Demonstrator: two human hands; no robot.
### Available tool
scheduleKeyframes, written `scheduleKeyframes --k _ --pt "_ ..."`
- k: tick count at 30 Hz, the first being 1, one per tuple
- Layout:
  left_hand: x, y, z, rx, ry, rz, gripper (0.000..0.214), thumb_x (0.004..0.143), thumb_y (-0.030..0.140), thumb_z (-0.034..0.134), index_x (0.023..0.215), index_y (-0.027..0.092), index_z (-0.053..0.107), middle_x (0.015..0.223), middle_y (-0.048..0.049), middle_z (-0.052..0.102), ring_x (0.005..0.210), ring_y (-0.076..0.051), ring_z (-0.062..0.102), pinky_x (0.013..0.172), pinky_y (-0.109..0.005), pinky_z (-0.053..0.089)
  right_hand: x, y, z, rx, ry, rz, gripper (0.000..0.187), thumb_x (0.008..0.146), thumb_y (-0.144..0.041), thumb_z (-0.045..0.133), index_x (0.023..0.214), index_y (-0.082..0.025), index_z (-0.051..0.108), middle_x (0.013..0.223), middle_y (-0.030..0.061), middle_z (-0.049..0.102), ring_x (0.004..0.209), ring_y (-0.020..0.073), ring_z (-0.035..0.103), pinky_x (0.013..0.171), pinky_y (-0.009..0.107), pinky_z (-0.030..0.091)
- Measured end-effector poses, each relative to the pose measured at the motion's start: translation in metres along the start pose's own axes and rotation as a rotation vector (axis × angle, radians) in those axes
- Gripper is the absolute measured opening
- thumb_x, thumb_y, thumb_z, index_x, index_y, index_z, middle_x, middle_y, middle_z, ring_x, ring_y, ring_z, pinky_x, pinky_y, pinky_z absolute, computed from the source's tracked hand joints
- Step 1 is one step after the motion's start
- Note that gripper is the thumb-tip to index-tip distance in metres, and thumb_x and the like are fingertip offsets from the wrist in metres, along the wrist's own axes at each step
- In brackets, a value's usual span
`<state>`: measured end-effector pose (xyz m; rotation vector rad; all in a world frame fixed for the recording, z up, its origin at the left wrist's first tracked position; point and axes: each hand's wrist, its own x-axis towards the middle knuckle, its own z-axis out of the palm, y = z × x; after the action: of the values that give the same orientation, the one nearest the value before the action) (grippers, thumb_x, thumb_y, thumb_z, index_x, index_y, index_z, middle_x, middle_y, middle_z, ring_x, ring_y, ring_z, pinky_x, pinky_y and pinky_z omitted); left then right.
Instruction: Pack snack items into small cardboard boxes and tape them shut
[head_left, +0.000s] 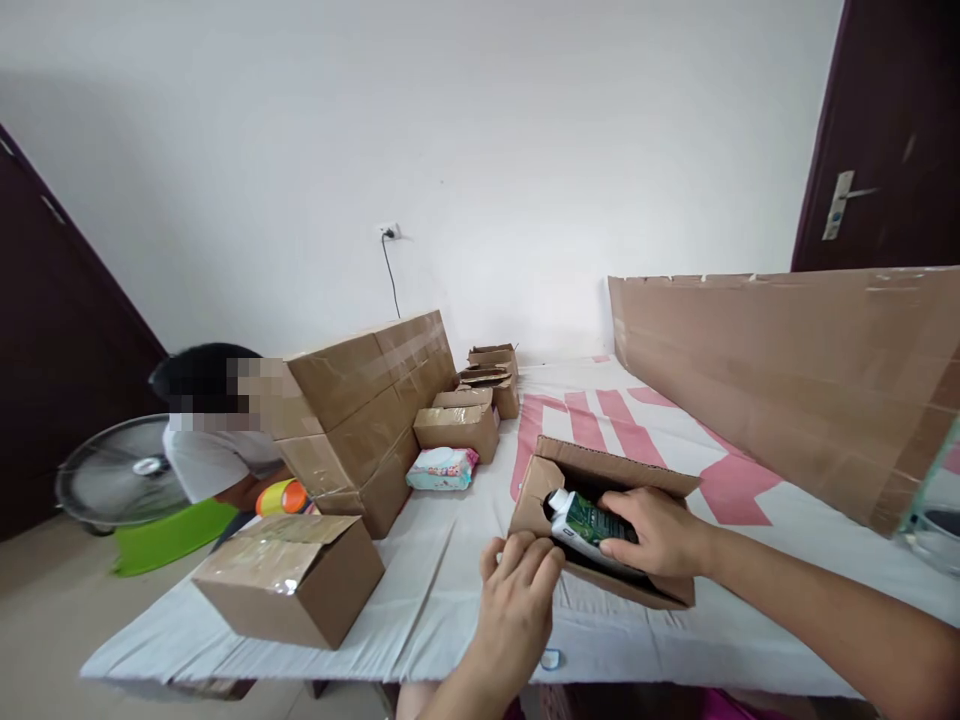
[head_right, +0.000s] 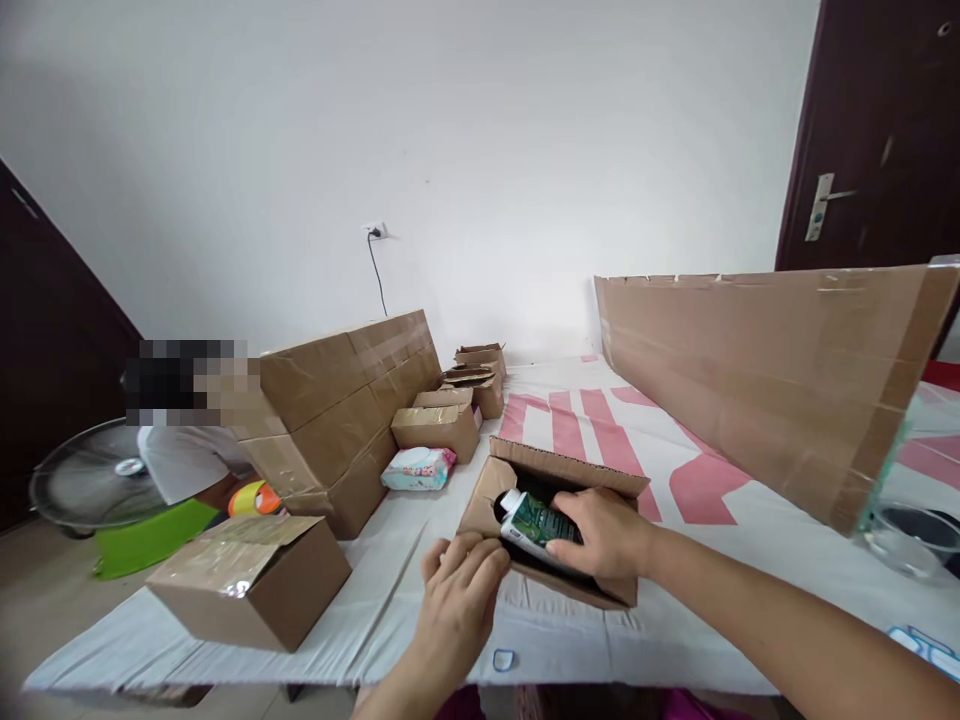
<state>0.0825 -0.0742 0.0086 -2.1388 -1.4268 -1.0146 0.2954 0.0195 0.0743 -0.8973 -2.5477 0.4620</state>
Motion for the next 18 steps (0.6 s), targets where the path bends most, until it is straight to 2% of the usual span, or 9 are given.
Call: scheduleKeyframes --k 2,4,6,8,10,13,16,18 --pt "0.005 -0.011 0.006 0.032 -0.026 0.023 0.017 0.091 0.013 0.049 0.091 0.024 0.062 0.089 0.0002 0.07 0.094 -0.018 0.057 0.086 -0.036 0.027 0.001 0.006 0.0 0.224 0.083 -0.017 0.02 0.077 -0.038 0.057 0.083 -0.019 0.06 0.075 0.002 0.065 0.067 0.0174 0.056 0.061 0.028 0.04" --pt "0.009 -0.025 0.014 0.018 -0.09 0.029 0.016 0.091 0.013 0.051 0.09 0.023 0.063 0.086 0.0002 0.071 0.092 -0.018 0.058 0.084 -0.036 0.028 0.002 0.012 -0.001 0.56 0.153 -0.028 0.027 0.082 -0.043 0.05 0.088 -0.018 0.059 0.077 0.0017 0.063 0.067 0.0165 0.056 0.06 0.028 0.043" --pt "0.017 -0.04 0.022 -0.01 -0.165 -0.01 0.016 0.09 0.014 0.051 0.09 0.023 0.064 0.087 -0.0001 0.071 0.093 -0.018 0.058 0.085 -0.036 0.029 0.002 0.018 -0.004 0.911 0.243 -0.023 0.039 0.087 -0.049 0.039 0.098 -0.018 0.058 0.077 0.0026 0.063 0.065 0.0165 0.056 0.057 0.028 0.044" --pt "0.032 -0.056 0.03 -0.013 -0.211 -0.08 0.018 0.09 0.014 0.05 0.091 0.024 0.065 0.09 -0.0012 0.071 0.096 -0.019 0.057 0.089 -0.038 0.029 0.001 0.02 -0.008 1.14 0.325 -0.01 0.045 0.089 -0.051 0.033 0.11 -0.018 0.056 0.078 0.0037 0.063 0.066 0.0179 0.059 0.058 0.03 0.047" --pt "0.053 -0.072 0.038 0.001 -0.218 -0.137 0.019 0.088 0.014 0.05 0.094 0.024 0.066 0.094 -0.0029 0.071 0.099 -0.021 0.055 0.091 -0.041 0.029 -0.001 0.02 -0.01 1.218 0.348 -0.004 0.045 0.09 -0.051 0.037 0.117 -0.02 0.053 0.084 0.0049 0.065 0.074 0.0199 0.062 0.064 0.033 0.05" --pt "0.087 -0.097 0.055 -0.006 -0.209 -0.18 0.023 0.083 0.013 0.054 0.097 0.026 0.067 0.097 -0.0048 0.071 0.102 -0.024 0.053 0.093 -0.044 0.03 -0.004 0.021 -0.002 1.221 0.25 0.041 0.043 0.089 -0.053 0.042 0.118 -0.021 0.051 0.089 0.0052 0.066 0.076 0.0197 0.064 0.067 0.034 0.052" --pt "0.112 -0.116 0.076 -0.054 -0.199 -0.239 0.024 0.079 0.009 0.054 0.09 0.024 0.069 0.096 -0.007 0.069 0.105 -0.026 0.051 0.095 -0.046 0.032 -0.006 0.033 0.023 1.204 0.158 0.207 0.044 0.09 -0.058 0.039 0.114 -0.023 0.049 0.085 0.0032 0.064 0.072 0.0195 0.065 0.056 0.03 0.051" --pt "0.12 -0.122 0.088 -0.106 -0.171 -0.288 0.026 0.077 0.007 0.053 0.09 0.022 0.069 0.103 -0.0097 0.066 0.11 -0.028 0.049 0.096 -0.046 0.034 -0.006 0.048 0.044 1.128 0.151 0.349 0.045 0.087 -0.062 0.041 0.11 -0.023 0.05 0.079 0.0012 0.062 0.066 0.0187 0.063 0.047 0.026 0.047"
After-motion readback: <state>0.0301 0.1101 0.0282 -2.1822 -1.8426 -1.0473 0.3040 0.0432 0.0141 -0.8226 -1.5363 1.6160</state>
